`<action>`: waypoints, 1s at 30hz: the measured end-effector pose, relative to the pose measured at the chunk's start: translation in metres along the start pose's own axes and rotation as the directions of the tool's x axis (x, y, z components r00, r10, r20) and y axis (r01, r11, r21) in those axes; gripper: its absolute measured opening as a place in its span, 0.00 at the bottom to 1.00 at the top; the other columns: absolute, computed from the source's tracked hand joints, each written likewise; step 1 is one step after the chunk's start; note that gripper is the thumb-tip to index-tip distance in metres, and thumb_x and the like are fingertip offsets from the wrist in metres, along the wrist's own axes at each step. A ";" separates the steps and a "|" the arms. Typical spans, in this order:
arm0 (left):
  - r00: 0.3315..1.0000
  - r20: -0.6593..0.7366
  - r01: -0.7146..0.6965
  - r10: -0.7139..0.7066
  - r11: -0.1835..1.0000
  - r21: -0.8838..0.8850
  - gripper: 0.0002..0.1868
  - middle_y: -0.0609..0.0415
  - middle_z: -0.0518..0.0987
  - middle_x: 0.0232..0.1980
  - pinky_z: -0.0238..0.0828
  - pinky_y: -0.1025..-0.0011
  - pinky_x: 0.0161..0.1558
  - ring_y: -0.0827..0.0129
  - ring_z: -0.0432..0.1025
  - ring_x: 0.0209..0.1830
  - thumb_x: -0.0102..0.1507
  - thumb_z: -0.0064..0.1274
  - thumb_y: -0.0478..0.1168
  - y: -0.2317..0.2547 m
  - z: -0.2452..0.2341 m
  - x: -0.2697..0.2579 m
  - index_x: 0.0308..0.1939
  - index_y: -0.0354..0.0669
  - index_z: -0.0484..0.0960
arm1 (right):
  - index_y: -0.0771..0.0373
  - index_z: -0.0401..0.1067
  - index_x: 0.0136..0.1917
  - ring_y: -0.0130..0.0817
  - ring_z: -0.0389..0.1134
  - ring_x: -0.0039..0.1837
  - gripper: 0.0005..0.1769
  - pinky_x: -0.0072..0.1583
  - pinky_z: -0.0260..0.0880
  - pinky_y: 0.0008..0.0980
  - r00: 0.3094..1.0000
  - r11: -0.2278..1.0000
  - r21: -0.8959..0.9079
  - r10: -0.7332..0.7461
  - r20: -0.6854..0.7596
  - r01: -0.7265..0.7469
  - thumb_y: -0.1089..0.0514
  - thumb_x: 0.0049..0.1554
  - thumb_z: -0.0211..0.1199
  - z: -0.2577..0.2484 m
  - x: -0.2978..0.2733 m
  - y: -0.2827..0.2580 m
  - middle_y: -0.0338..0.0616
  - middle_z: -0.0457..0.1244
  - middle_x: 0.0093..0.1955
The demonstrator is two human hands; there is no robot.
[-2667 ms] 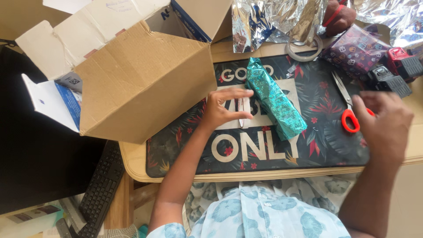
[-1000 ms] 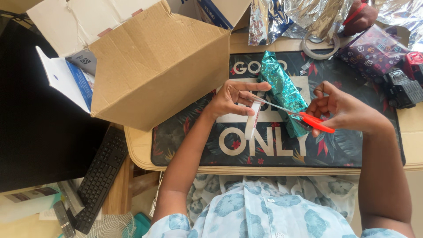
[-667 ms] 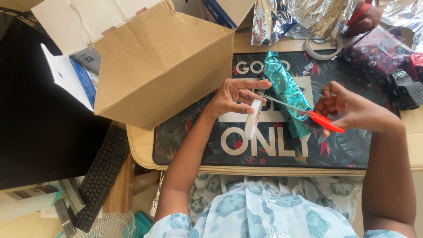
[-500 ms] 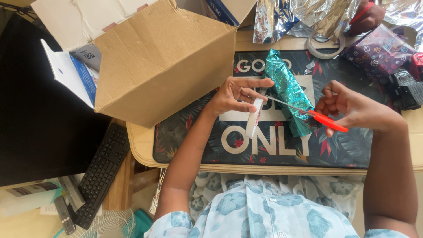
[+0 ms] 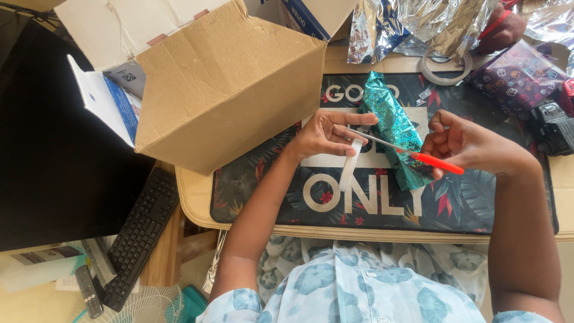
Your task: The person wraps a small rectangular box with teal metallic foil, then secures it with clear adhesive tape. They use scissors to cut the tape and smooth the edges. The wrapped item remains on the table at the end.
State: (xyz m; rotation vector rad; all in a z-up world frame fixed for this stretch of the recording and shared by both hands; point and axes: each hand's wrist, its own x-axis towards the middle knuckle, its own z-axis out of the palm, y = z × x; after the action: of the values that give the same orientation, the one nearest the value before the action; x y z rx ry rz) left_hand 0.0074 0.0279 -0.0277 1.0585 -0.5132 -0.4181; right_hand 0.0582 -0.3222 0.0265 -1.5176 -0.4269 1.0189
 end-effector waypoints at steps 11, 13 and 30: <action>1.000 -0.014 0.001 -0.001 1.000 -0.007 0.39 0.41 0.74 0.72 0.80 0.61 0.62 0.58 0.79 0.61 0.55 0.71 0.29 -0.003 -0.001 0.001 0.69 0.30 0.74 | 0.59 0.50 0.49 0.36 0.71 0.41 0.34 0.41 0.72 0.34 0.999 0.997 -0.061 0.047 -0.019 -0.048 0.63 0.41 0.75 0.008 0.000 -0.007 0.45 0.61 0.42; 1.000 -0.008 -0.001 0.001 1.000 -0.010 0.39 0.42 0.74 0.72 0.79 0.61 0.62 0.58 0.79 0.61 0.55 0.72 0.29 -0.002 -0.002 0.001 0.69 0.30 0.74 | 0.59 0.50 0.49 0.35 0.71 0.41 0.34 0.41 0.71 0.33 1.000 0.998 -0.052 0.021 0.005 -0.020 0.66 0.42 0.75 0.008 0.002 -0.006 0.45 0.60 0.43; 1.000 -0.002 -0.008 0.008 0.998 0.062 0.43 0.45 0.71 0.75 0.80 0.61 0.61 0.57 0.79 0.60 0.53 0.72 0.28 -0.003 -0.004 0.002 0.72 0.34 0.70 | 0.59 0.50 0.47 0.33 0.70 0.43 0.28 0.42 0.73 0.34 0.999 1.000 0.010 0.001 0.036 -0.002 0.67 0.50 0.72 -0.005 0.005 0.012 0.44 0.60 0.42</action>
State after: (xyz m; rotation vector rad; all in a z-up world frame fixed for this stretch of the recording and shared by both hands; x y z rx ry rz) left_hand 0.0105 0.0282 -0.0317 1.1163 -0.5313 -0.3959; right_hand 0.0615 -0.3248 0.0133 -1.4926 -0.4457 1.0497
